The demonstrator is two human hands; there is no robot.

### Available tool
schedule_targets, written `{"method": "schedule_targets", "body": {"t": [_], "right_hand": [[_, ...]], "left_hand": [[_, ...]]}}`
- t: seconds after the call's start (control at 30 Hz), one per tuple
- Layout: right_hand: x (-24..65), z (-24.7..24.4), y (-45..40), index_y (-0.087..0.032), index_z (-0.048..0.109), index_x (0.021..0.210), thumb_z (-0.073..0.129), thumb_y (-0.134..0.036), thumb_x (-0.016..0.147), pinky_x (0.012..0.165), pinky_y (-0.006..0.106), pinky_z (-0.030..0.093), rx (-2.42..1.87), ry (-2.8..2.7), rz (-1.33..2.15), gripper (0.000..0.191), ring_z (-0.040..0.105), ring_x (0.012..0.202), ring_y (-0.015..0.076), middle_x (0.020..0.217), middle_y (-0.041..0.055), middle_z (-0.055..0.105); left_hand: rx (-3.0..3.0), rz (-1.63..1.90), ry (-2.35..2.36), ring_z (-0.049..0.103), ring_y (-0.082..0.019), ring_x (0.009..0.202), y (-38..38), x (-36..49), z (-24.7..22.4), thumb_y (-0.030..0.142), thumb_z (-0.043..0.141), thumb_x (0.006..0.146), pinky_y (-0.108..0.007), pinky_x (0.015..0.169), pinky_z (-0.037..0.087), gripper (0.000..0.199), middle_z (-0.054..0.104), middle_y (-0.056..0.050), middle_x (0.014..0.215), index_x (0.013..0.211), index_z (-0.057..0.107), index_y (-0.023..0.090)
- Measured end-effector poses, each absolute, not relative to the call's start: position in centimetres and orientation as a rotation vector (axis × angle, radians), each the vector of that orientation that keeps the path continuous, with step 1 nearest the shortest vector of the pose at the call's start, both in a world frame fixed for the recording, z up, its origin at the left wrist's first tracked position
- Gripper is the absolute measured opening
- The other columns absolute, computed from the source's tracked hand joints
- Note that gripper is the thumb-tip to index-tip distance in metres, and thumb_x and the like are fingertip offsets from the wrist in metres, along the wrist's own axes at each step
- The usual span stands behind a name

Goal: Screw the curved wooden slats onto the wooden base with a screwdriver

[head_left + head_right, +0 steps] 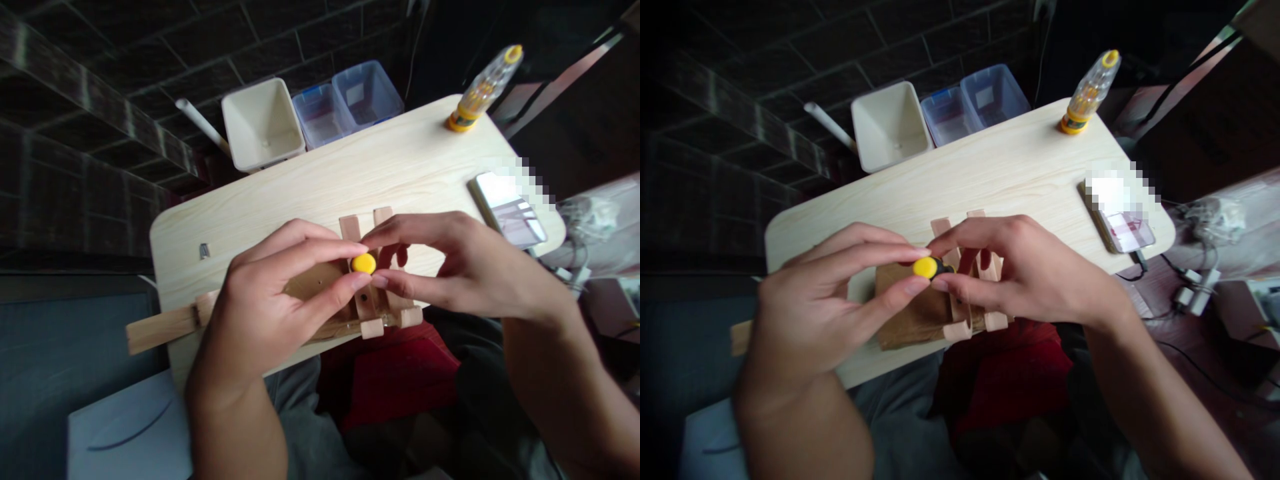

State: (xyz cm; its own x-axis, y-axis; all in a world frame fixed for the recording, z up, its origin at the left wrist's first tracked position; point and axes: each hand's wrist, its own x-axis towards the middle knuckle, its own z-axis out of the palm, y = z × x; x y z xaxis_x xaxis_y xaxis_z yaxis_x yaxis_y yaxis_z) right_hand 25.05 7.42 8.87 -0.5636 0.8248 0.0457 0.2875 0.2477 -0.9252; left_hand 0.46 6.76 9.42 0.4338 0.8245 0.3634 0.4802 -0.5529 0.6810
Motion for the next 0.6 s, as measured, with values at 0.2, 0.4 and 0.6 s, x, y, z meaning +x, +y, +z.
{"method": "schedule_targets", "body": {"t": [0.2,0.4,0.6], "right_hand": [[25.1,8.2,7.6,-0.023,0.076,0.130,0.072,-0.035,0.100,0.074,0.031,0.056,-0.999,-2.008,1.270,0.033,0.068,0.079,0.0157,0.094,0.0027,0.078],[25.0,7.8,7.8,-0.021,0.076,0.127,0.072,-0.032,0.100,0.072,0.026,0.053,-0.981,-2.042,1.259,0.030,0.067,0.078,0.0131,0.091,0.0009,0.075],[24.6,7.4,8.2,-0.017,0.073,0.102,0.072,-0.024,0.098,0.065,0.023,0.046,-0.943,-2.137,1.242,0.008,0.059,0.068,0.0103,0.085,-0.0004,0.072]], "left_hand": [[2.206,0.969,1.146,0.075,-0.017,0.095,6.6,0.9,9.2,0.022,0.083,0.091,-0.028,0.089,0.063,0.022,0.079,-0.004,0.106,0.112,0.079,0.022],[2.201,1.009,1.085,0.076,-0.017,0.094,6.8,0.9,9.0,0.023,0.086,0.089,-0.028,0.088,0.062,0.017,0.079,-0.002,0.101,0.105,0.079,0.023],[2.247,0.969,1.080,0.076,-0.018,0.097,6.8,0.9,9.1,0.019,0.082,0.092,-0.030,0.089,0.063,0.021,0.080,-0.002,0.106,0.111,0.080,0.025]]}}
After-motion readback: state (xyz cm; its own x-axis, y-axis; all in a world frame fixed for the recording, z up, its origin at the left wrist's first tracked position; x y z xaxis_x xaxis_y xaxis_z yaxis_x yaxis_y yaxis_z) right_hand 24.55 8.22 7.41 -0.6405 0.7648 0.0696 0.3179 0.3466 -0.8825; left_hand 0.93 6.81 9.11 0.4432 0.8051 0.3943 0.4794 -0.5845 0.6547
